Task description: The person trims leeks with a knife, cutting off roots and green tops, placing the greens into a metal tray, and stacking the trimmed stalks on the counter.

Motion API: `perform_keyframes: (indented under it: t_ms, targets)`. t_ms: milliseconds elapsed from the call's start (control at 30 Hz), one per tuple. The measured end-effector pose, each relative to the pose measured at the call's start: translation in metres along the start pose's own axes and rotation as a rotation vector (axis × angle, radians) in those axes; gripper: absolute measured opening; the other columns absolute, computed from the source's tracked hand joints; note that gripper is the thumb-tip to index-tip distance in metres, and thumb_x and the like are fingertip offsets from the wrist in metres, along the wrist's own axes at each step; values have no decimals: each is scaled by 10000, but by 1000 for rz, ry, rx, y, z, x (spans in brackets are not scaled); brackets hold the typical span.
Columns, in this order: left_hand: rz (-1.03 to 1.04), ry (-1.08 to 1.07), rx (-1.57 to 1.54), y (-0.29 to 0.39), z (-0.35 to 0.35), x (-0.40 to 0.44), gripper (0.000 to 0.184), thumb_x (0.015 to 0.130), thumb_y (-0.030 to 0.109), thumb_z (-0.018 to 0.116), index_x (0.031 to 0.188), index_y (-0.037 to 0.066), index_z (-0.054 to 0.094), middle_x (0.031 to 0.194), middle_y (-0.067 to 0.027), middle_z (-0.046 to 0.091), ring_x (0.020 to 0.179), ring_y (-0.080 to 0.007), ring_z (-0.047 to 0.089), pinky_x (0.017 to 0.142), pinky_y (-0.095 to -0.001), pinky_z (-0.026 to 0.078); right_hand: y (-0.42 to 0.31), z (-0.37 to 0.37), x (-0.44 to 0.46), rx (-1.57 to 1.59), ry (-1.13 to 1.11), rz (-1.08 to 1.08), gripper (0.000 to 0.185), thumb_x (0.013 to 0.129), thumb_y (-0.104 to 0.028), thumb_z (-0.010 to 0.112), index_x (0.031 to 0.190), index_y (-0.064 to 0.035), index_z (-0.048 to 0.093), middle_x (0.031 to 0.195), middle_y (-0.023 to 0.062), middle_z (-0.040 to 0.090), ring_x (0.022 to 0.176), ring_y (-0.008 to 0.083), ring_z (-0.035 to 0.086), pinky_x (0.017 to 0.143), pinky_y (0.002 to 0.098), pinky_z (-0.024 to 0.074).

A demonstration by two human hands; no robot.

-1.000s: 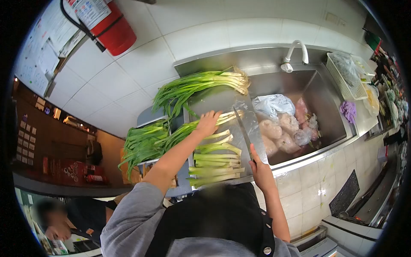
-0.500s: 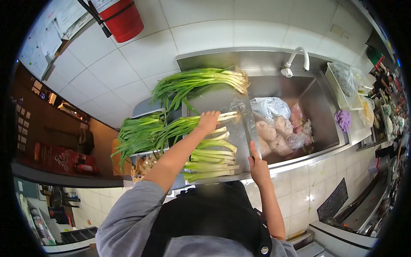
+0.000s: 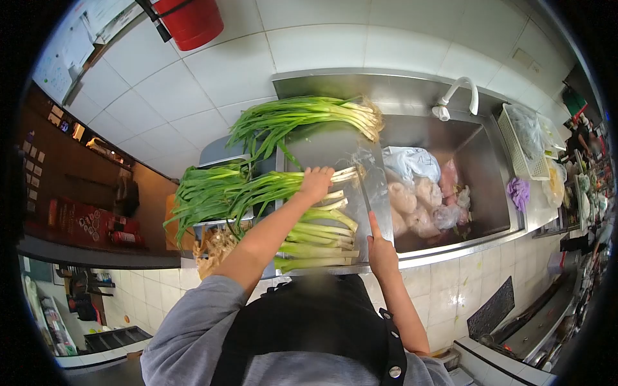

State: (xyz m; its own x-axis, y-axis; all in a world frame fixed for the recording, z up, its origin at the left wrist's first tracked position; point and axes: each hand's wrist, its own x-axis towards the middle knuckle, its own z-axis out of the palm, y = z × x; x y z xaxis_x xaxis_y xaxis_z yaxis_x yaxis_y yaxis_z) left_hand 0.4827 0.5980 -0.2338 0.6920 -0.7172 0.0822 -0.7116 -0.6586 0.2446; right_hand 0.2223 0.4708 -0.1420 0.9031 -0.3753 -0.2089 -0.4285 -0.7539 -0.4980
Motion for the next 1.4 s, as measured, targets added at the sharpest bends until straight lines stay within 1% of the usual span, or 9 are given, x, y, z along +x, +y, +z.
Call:
perform_keyframes:
  t_ms: [467, 767, 867, 933, 967, 1033, 1233, 1367, 1400]
  targets:
    - [35, 63, 6, -2, 4, -4, 215, 885, 172, 620, 1080, 120, 549, 1109, -64, 623, 1061, -263, 561, 893, -449, 345, 23, 42, 57, 33, 7, -50, 721, 984, -175, 496, 1562, -373, 113, 771, 298, 648, 739, 482, 641, 694, 564, 481]
    - [-172, -7, 23, -20, -1, 22, 318, 877, 191, 663, 1156, 110, 534, 1191, -98, 597, 1126, -302, 551, 938, -482, 373, 16, 28, 18, 17, 0, -37, 713, 989, -177, 505, 1565, -362, 129, 740, 274, 649, 707, 457, 649, 659, 539, 482]
    - [-119, -138, -5, -20, -9, 21, 532, 832, 302, 727, 1286, 124, 515, 1314, -116, 530, 1205, -303, 508, 992, -509, 364, -2, 15, 8, 107, 46, -64, 700, 990, -179, 511, 1565, -350, 152, 738, 274, 648, 703, 461, 644, 657, 535, 479]
    - [-40, -219, -153, -24, -36, 13, 987, 715, 485, 818, 1508, 169, 322, 1490, -182, 367, 1376, -362, 360, 1097, -527, 302, -17, 6, 3, 147, 83, -81, 693, 990, -183, 515, 1565, -345, 162, 740, 276, 648, 701, 466, 640, 658, 534, 478]
    - [-35, -217, -151, -28, -53, 12, 987, 715, 485, 818, 1508, 169, 322, 1490, -182, 367, 1376, -362, 360, 1097, -527, 302, -25, 1, 2, 138, 47, -86, 693, 992, -190, 514, 1565, -346, 158, 752, 280, 650, 711, 472, 638, 666, 536, 477]
    - [-55, -308, -219, -49, -85, 5, 1327, 588, 630, 848, 1589, 259, 59, 1595, -214, 164, 1474, -406, 172, 1182, -543, 185, -29, 1, 3, 136, 16, -89, 692, 994, -197, 513, 1565, -346, 153, 764, 285, 651, 720, 479, 635, 675, 539, 477]
    - [-154, -632, -112, -112, -103, -49, 1305, 636, 640, 821, 1583, 314, -17, 1628, -166, 29, 1491, -413, 96, 1183, -598, 174, -20, 22, 11, 81, -68, -87, 671, 1004, -230, 496, 1564, -350, 148, 808, 298, 655, 783, 492, 634, 720, 552, 470]
    - [-209, -496, -114, -101, -90, -69, 1176, 687, 437, 791, 1590, 286, 53, 1615, -177, 50, 1438, -470, 213, 1118, -605, 302, -28, 18, 15, 69, -109, -47, 674, 1002, -229, 496, 1565, -350, 146, 835, 303, 654, 797, 489, 633, 728, 547, 474]
    - [-218, -422, -92, -95, -89, -73, 1074, 689, 333, 763, 1573, 245, 159, 1557, -218, 156, 1365, -477, 329, 1059, -603, 357, -29, 16, 15, 69, -116, -47, 678, 1000, -226, 498, 1567, -342, 145, 843, 305, 653, 800, 487, 634, 729, 544, 476]
